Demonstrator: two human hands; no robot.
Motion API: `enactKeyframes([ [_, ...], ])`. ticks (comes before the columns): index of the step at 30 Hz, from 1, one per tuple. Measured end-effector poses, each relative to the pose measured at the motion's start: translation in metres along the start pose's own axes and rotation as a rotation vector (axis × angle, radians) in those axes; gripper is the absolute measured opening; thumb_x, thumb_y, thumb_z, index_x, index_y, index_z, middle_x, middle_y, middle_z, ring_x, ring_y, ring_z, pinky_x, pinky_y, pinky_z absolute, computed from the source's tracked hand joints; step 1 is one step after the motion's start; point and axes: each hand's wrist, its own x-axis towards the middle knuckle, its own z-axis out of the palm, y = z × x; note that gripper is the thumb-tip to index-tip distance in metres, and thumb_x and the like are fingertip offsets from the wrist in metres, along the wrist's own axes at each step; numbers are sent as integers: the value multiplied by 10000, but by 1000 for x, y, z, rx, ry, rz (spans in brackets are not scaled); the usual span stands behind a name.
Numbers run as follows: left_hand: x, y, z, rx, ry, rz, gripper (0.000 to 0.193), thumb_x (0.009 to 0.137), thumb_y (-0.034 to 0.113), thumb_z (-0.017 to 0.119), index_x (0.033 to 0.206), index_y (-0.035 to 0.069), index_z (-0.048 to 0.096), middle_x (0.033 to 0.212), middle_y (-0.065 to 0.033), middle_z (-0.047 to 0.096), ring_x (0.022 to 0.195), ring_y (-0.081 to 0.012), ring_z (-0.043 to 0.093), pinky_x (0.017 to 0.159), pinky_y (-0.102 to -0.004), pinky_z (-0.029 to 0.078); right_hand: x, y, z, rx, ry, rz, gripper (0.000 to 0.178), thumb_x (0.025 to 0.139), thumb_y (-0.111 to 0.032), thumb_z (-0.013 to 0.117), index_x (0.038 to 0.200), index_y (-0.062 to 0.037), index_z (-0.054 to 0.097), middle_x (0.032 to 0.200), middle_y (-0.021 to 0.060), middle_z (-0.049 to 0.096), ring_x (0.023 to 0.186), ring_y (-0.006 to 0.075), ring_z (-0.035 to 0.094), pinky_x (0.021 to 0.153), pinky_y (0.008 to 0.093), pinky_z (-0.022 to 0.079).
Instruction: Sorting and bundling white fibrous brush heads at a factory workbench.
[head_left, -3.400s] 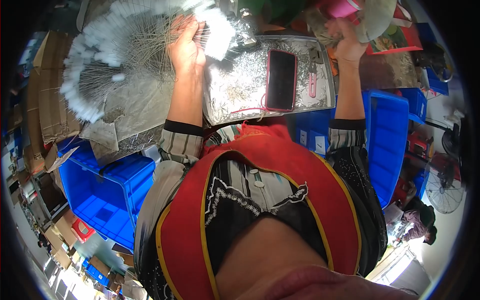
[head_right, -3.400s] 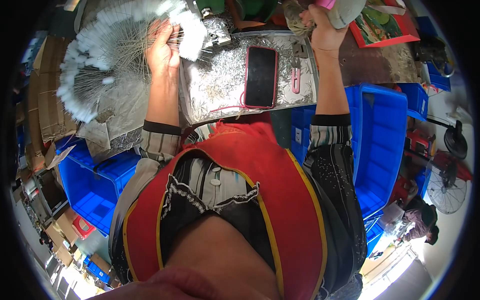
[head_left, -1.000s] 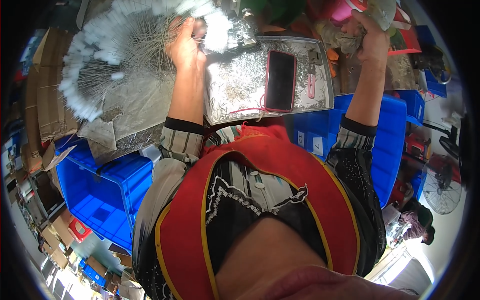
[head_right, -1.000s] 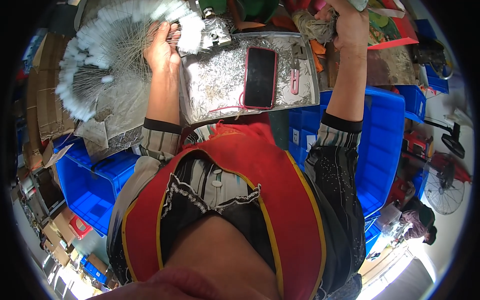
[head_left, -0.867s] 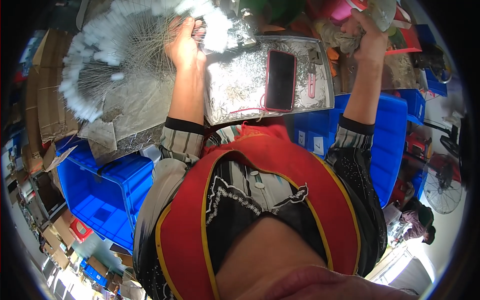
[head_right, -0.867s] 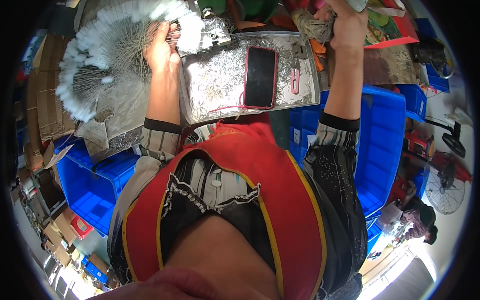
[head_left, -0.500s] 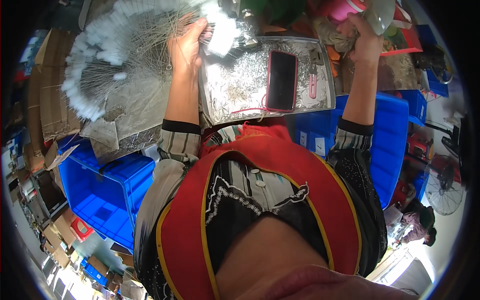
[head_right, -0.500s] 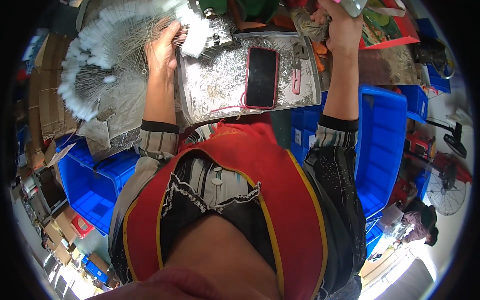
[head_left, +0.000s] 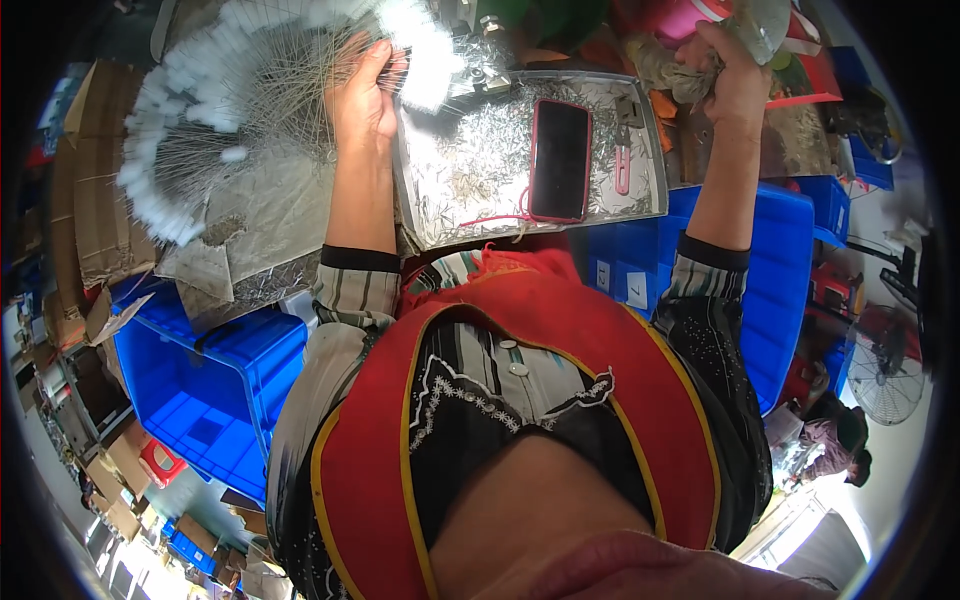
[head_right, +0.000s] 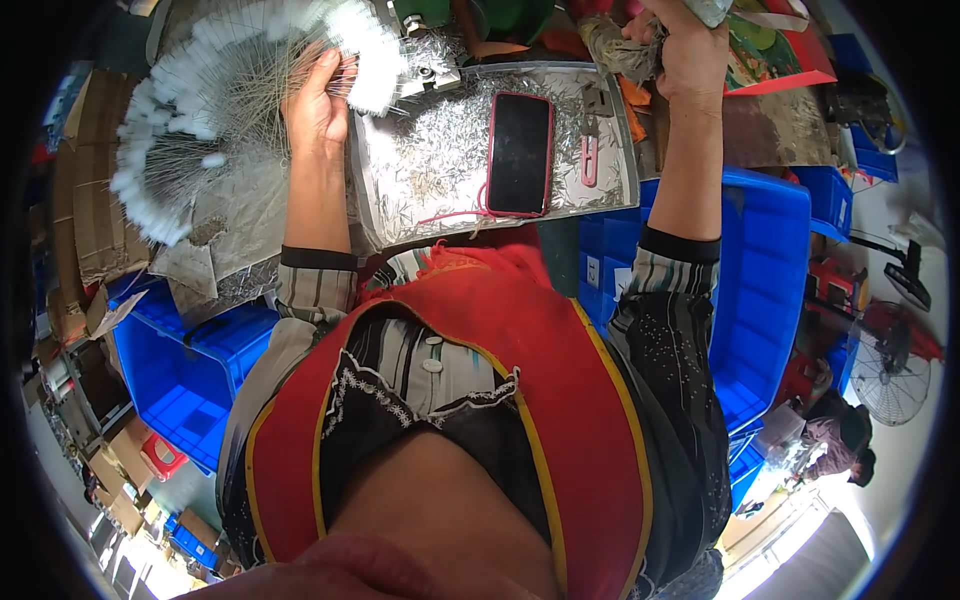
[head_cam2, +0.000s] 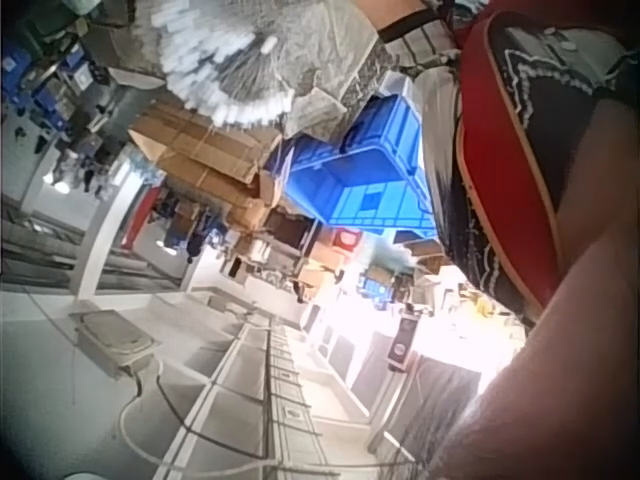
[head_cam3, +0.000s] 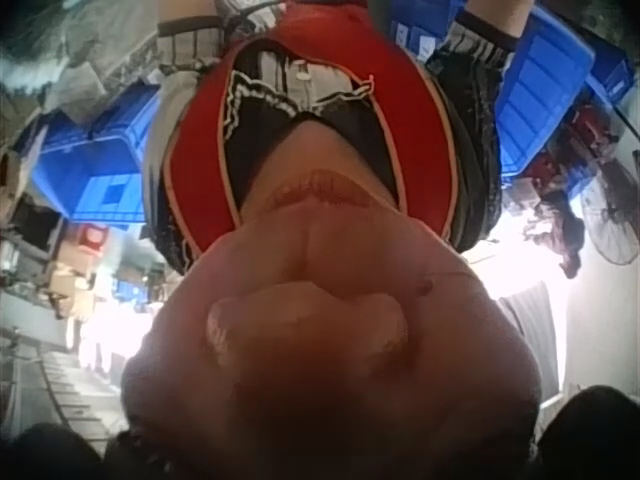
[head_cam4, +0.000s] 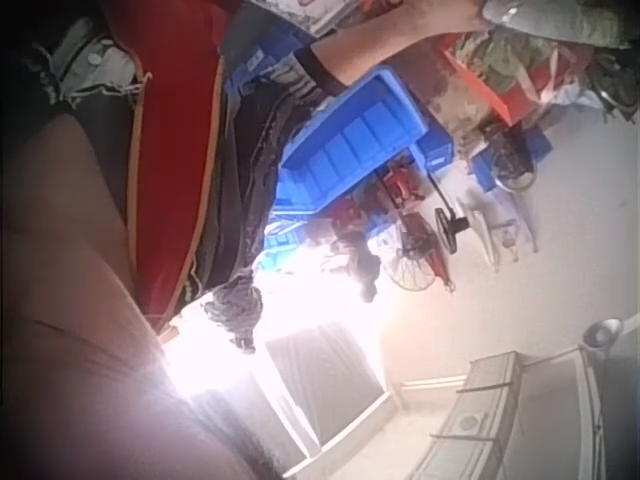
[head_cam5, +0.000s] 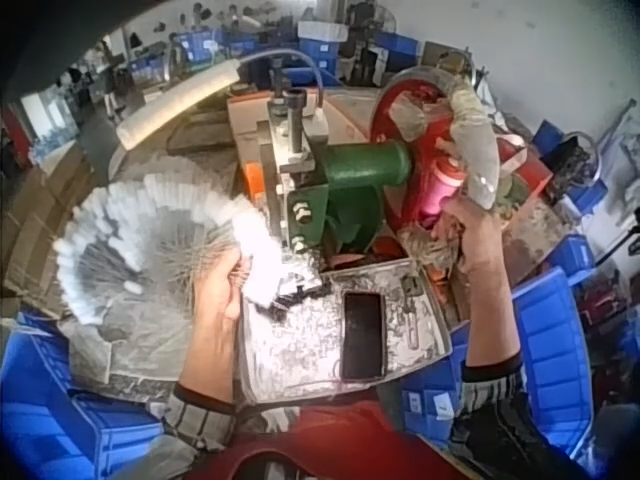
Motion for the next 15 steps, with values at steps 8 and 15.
enactKeyframes([
  [8,3,-3,-1,13,-1,9,306,717,-14,618,1000,-24,504,813,-111,579,690,-201,579,606,-276,506,8,-7,-5,-17,-22,44,203,693,-66,567,528,-18,459,483,58,428,460,181,465,502,306,421],
  [15,6,-5,-3,-3,9,20,268,713,-24,620,962,-36,521,793,-114,587,675,-200,588,578,-274,514,9,72,-15,-367,-9,-740,49,687,-19,541,686,30,533,546,116,519,497,203,512,507,308,418],
])
